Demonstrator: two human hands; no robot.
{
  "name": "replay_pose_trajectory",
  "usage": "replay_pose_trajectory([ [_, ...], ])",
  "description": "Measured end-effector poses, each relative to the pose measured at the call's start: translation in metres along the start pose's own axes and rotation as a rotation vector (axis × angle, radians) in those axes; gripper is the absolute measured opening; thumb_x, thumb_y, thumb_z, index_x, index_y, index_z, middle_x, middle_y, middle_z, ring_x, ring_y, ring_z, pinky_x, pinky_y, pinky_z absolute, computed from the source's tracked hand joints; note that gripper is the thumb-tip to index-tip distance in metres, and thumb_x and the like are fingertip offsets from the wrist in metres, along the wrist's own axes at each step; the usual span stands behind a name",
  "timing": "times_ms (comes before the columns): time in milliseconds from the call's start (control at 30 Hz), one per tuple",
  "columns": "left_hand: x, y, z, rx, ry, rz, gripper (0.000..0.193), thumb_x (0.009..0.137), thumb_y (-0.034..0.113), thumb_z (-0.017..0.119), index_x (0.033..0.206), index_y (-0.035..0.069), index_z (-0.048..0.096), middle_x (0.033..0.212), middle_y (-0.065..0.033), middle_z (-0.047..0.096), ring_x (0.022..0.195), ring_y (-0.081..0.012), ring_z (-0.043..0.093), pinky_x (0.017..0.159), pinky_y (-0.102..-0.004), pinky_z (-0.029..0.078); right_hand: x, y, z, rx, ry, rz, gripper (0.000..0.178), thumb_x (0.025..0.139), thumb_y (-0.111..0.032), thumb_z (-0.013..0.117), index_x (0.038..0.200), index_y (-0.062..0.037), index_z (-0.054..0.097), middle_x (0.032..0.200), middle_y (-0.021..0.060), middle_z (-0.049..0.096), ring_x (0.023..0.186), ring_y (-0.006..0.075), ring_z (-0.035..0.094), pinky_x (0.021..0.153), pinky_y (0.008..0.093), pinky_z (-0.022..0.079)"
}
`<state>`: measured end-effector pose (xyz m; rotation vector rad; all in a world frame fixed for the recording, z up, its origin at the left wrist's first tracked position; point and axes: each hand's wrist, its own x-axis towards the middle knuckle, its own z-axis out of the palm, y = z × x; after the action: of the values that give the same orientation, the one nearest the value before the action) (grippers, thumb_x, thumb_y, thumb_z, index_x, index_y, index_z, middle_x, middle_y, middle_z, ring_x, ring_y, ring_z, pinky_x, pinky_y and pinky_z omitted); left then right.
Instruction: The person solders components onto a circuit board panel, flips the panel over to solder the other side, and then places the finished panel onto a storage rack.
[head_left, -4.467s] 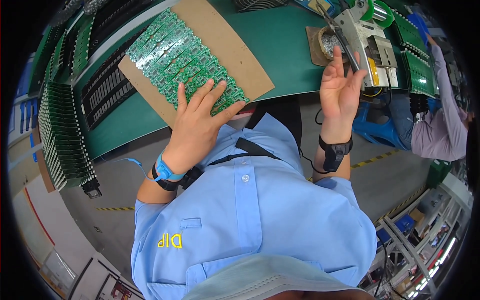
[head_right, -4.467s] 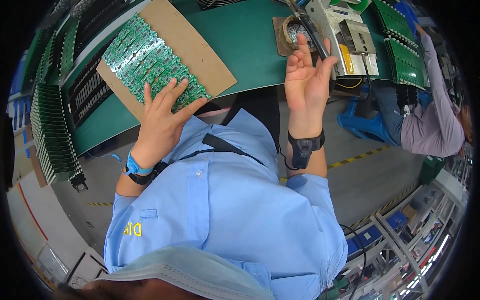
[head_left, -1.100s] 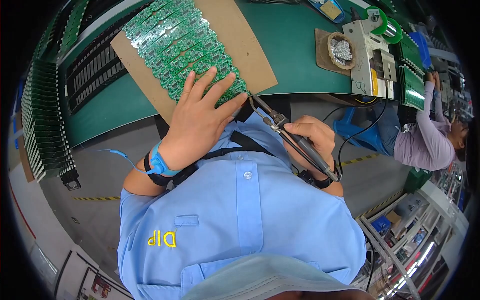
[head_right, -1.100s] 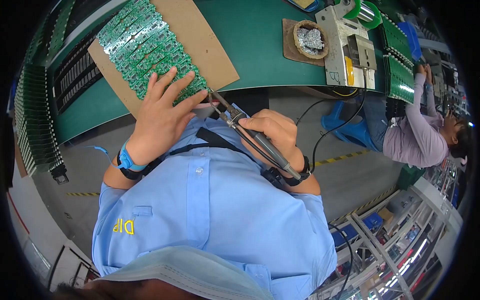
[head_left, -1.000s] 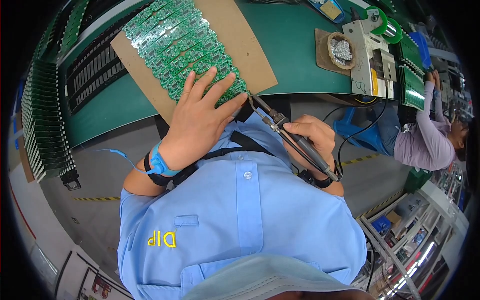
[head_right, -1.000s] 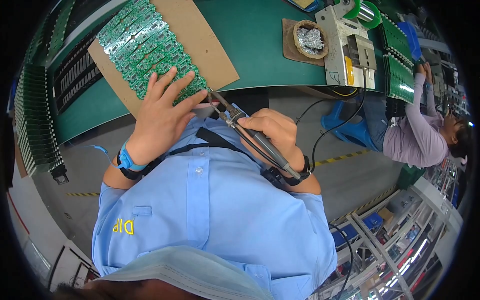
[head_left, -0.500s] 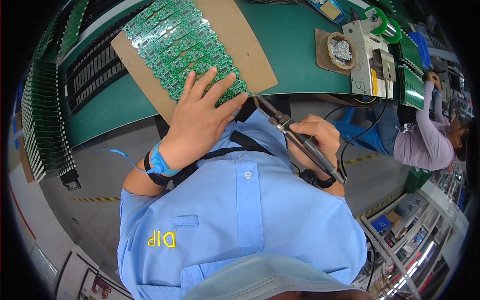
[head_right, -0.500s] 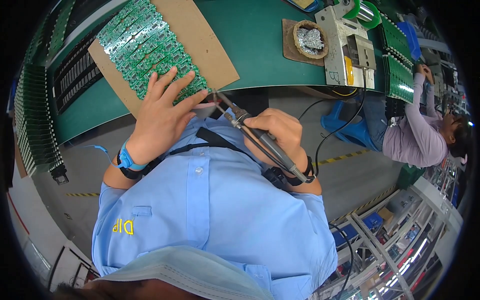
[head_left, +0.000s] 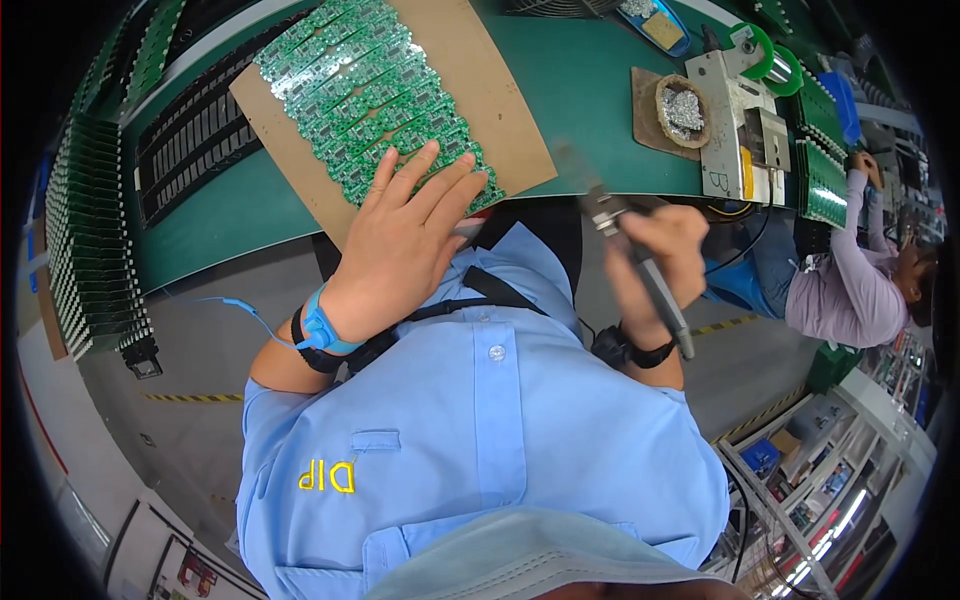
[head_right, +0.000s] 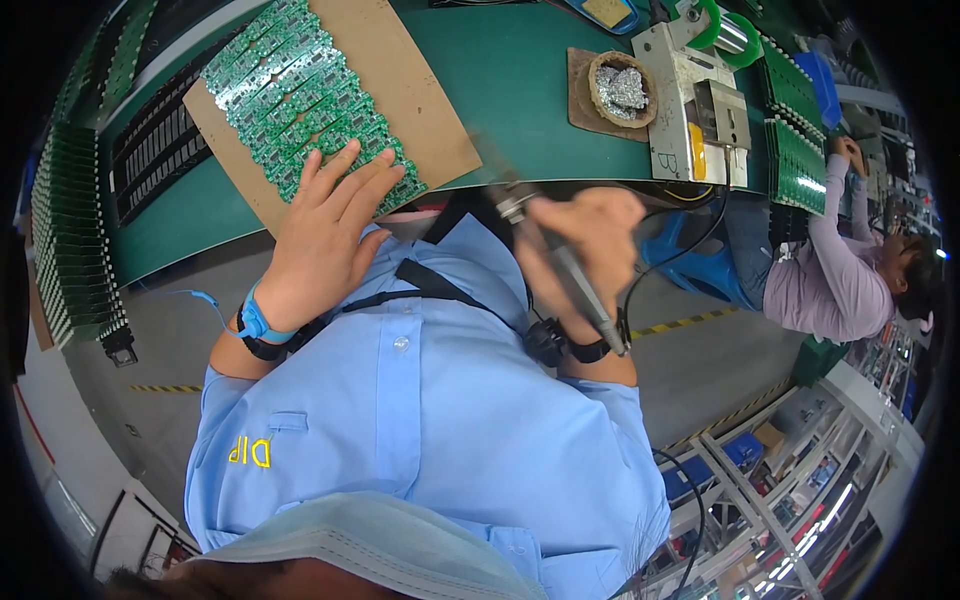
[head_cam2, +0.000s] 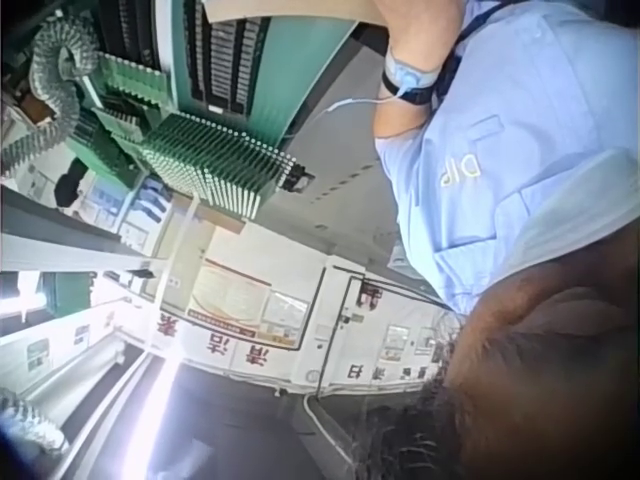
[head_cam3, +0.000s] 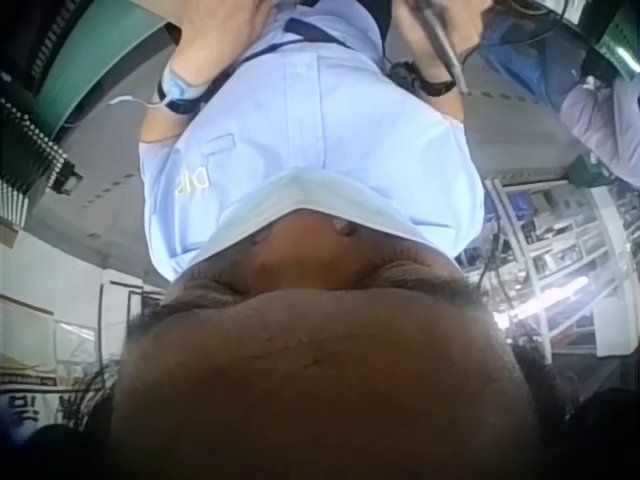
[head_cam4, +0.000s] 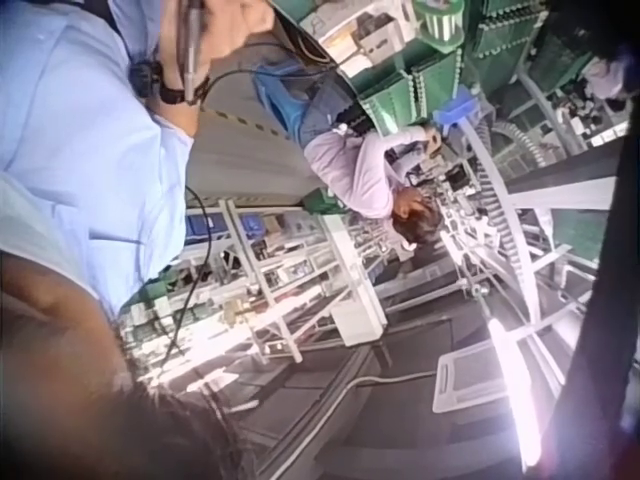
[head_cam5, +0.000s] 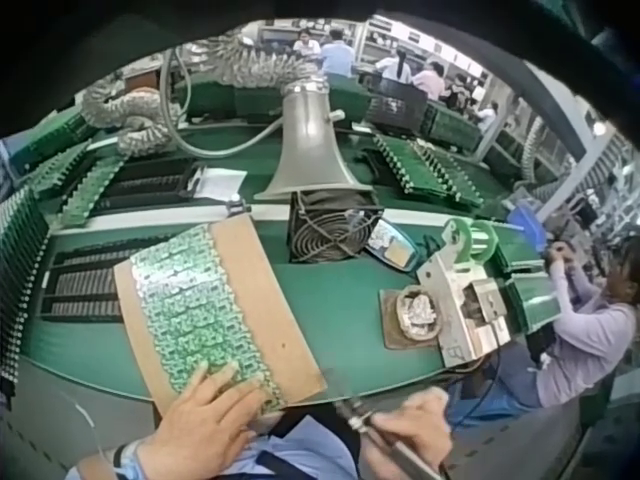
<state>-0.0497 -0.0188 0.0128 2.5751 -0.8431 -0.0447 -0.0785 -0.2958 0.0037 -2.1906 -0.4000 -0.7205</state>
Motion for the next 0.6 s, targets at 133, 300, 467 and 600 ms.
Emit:
replay_pose_trajectory([
  [133,0.000,-0.002,-0.001,0.064,-0.008,0.036,0.058,0.079,0.013,0.074,0.135,0.011,0.059,0.146,-0.0061,0.051,0.138,-0.0333,0.042,0.117,-0.0549,0.029,0.001,-0.006,0.014,0.131,-0.171,-0.088,0.033,0.064,0.001,0.080,0.095,-0.0065,0.072,0.081,0.0042,0.069,0.073,0.0201,0.055,0.084,0.0360,0.040],
  [300,-0.001,-0.002,-0.001,0.081,-0.003,0.038,0.056,0.080,0.014,0.074,0.134,0.011,0.059,0.145,-0.0044,0.051,0.138,-0.0319,0.042,0.117,-0.0544,0.029,0.004,-0.007,0.019,0.161,-0.182,-0.073,0.031,0.064,0.001,0.080,0.093,-0.0064,0.072,0.073,0.0022,0.069,0.072,0.0193,0.054,0.087,0.0373,0.036],
  [467,-0.001,-0.002,0.000,0.041,-0.002,0.021,0.064,0.074,0.009,0.078,0.135,0.012,0.058,0.147,-0.0046,0.051,0.139,-0.0330,0.042,0.117,-0.0571,0.028,0.003,-0.003,0.025,0.163,-0.178,-0.103,0.029,0.064,0.000,0.081,0.091,-0.0060,0.072,0.075,0.0028,0.069,0.070,0.0189,0.054,0.086,0.0367,0.036],
  [600,0.000,-0.003,0.000,0.032,0.001,0.024,0.064,0.074,0.010,0.078,0.135,0.012,0.059,0.147,-0.0049,0.051,0.139,-0.0332,0.042,0.117,-0.0573,0.028,0.004,-0.003,0.024,0.156,-0.190,-0.120,0.029,0.064,0.000,0.081,0.091,-0.0057,0.073,0.075,0.0029,0.069,0.069,0.0187,0.053,0.086,0.0365,0.036],
])
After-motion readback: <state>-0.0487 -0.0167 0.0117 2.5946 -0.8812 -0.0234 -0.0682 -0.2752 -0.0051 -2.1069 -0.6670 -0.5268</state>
